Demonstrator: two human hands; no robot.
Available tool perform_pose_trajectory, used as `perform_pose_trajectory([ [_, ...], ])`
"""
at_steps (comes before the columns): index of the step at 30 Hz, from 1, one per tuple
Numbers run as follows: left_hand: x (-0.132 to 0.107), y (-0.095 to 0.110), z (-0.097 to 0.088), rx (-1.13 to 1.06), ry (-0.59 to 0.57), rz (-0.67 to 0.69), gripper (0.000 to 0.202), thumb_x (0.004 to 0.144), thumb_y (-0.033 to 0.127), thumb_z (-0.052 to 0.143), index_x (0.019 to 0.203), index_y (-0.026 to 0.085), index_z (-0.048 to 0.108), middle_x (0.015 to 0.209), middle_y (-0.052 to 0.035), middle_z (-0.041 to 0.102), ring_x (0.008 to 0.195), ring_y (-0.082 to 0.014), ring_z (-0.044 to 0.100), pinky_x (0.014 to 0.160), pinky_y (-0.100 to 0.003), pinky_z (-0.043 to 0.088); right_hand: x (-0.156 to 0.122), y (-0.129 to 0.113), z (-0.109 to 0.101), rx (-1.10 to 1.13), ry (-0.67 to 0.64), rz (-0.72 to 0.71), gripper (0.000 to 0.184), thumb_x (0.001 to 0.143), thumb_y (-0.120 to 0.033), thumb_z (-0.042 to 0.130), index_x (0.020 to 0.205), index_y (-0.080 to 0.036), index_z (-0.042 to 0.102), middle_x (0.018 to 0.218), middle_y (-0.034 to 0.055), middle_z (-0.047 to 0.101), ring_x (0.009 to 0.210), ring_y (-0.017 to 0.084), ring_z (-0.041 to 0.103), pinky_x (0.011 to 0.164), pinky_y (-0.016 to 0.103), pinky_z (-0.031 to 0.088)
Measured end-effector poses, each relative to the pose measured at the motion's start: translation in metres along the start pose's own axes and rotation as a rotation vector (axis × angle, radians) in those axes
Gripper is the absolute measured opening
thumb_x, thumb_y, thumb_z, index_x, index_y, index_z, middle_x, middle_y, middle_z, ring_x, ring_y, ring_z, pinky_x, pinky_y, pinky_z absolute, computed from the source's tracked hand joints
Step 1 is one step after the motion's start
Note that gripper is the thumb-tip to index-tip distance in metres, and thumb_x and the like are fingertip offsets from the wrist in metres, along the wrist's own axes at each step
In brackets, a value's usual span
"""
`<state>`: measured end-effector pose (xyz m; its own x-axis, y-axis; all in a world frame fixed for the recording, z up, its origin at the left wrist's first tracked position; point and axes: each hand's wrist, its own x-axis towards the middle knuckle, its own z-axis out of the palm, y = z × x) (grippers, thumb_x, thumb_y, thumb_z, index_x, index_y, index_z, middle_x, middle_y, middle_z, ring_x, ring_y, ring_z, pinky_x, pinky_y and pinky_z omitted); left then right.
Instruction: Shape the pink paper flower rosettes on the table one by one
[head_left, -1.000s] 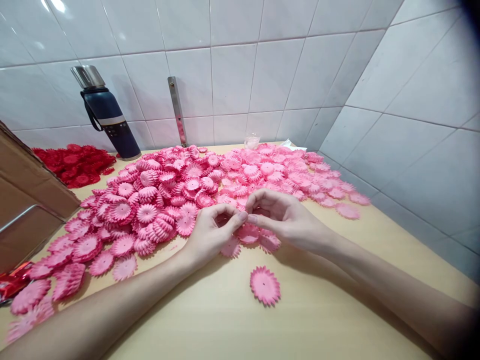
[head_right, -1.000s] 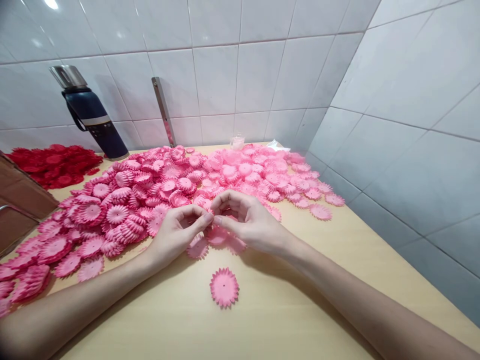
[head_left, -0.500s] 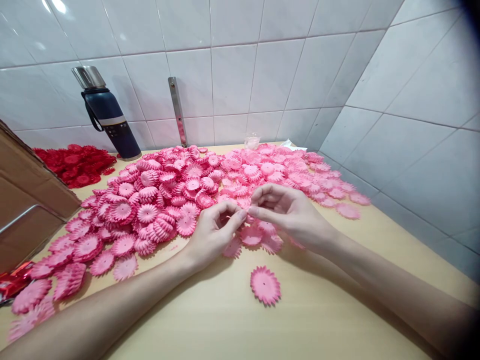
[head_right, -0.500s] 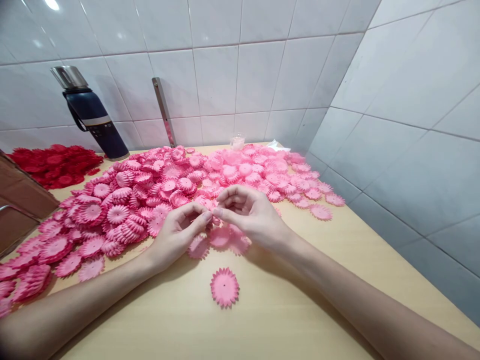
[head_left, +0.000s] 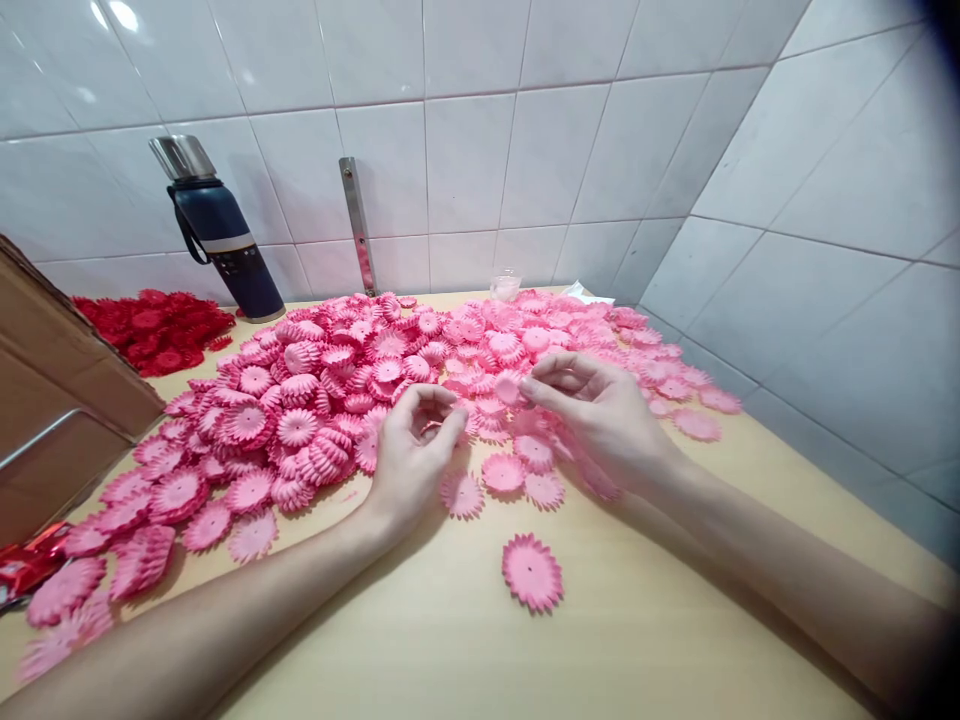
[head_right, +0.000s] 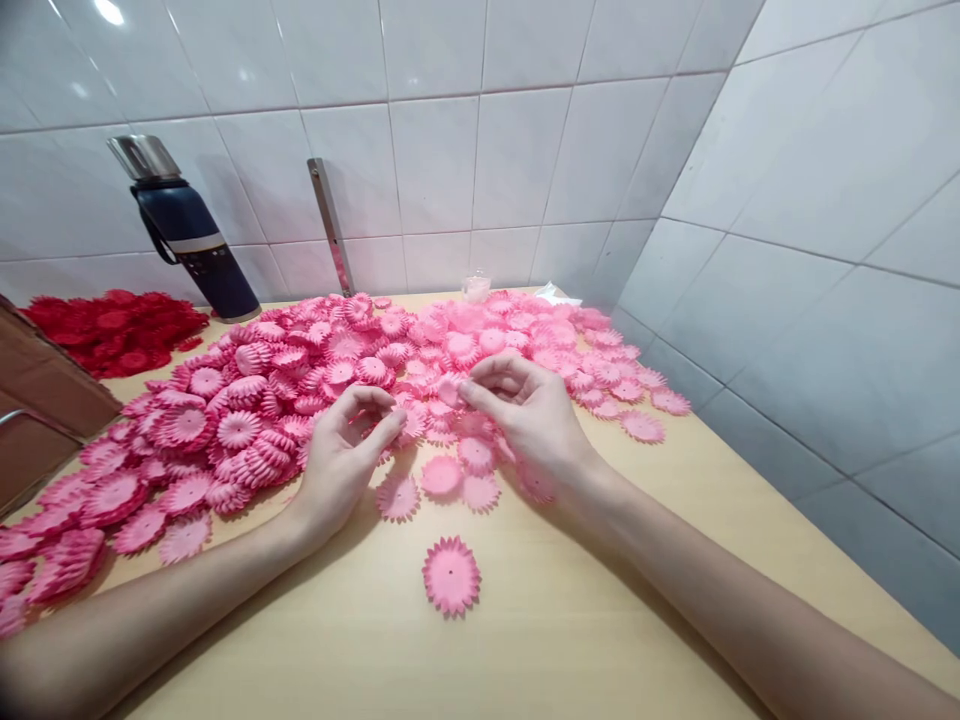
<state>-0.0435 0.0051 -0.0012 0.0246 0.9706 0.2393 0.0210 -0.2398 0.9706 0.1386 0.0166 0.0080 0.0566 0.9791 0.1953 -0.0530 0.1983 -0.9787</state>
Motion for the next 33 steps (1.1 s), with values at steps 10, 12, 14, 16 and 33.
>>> perform_pose_trajectory([
  [10, -0.002, -0.003, -0.001, 0.056, -0.243, 0.018, 0.023, 0.079, 0.036, 0.064, 0.076, 0.014, 0.062, 0.072, -0.0027, 0.062, 0.066, -0.0125, 0.057, 0.064, -0.024, 0.047, -0.018, -0.006, 0.015, -0.083, -0.225, -0.039, 0.022, 0.071, -0.034, 0.075, 0.081, -0.019, 0.062, 0.081, 0.0038, 0.066, 0.077, 0.018, 0.063, 0.071, 0.032, 0.054],
  [12, -0.002, -0.002, -0.001, 0.074, -0.245, 0.021, 0.023, 0.081, 0.036, 0.063, 0.075, 0.013, 0.062, 0.071, -0.0023, 0.061, 0.065, -0.0117, 0.055, 0.062, -0.022, 0.045, -0.018, -0.006, 0.015, -0.086, -0.225, -0.037, 0.023, 0.071, -0.034, 0.076, 0.082, -0.019, 0.062, 0.081, 0.0041, 0.066, 0.078, 0.018, 0.063, 0.071, 0.033, 0.054],
  [14, -0.003, -0.002, -0.001, 0.073, -0.262, -0.002, 0.023, 0.083, 0.036, 0.059, 0.075, 0.014, 0.060, 0.068, -0.0010, 0.058, 0.062, -0.0104, 0.054, 0.059, -0.021, 0.043, -0.018, -0.006, 0.015, -0.085, -0.221, -0.030, 0.024, 0.070, -0.034, 0.076, 0.081, -0.019, 0.061, 0.081, 0.0039, 0.065, 0.077, 0.018, 0.063, 0.071, 0.033, 0.053],
  [16, -0.003, -0.001, -0.001, 0.050, -0.264, -0.023, 0.023, 0.085, 0.036, 0.056, 0.076, 0.015, 0.057, 0.068, 0.0003, 0.056, 0.062, -0.0097, 0.052, 0.058, -0.020, 0.043, -0.017, -0.007, 0.015, -0.074, -0.203, -0.029, 0.024, 0.069, -0.034, 0.076, 0.079, -0.019, 0.061, 0.079, 0.0031, 0.064, 0.075, 0.017, 0.062, 0.071, 0.032, 0.053],
  [33, -0.001, 0.001, -0.001, -0.043, 0.012, -0.062, 0.017, 0.085, 0.032, 0.056, 0.083, 0.017, 0.050, 0.072, 0.0016, 0.052, 0.064, -0.0094, 0.052, 0.059, -0.020, 0.045, 0.010, 0.006, -0.012, 0.059, 0.207, 0.031, 0.028, 0.064, -0.033, 0.079, 0.070, -0.023, 0.053, 0.070, -0.0018, 0.059, 0.068, 0.014, 0.059, 0.070, 0.031, 0.050],
])
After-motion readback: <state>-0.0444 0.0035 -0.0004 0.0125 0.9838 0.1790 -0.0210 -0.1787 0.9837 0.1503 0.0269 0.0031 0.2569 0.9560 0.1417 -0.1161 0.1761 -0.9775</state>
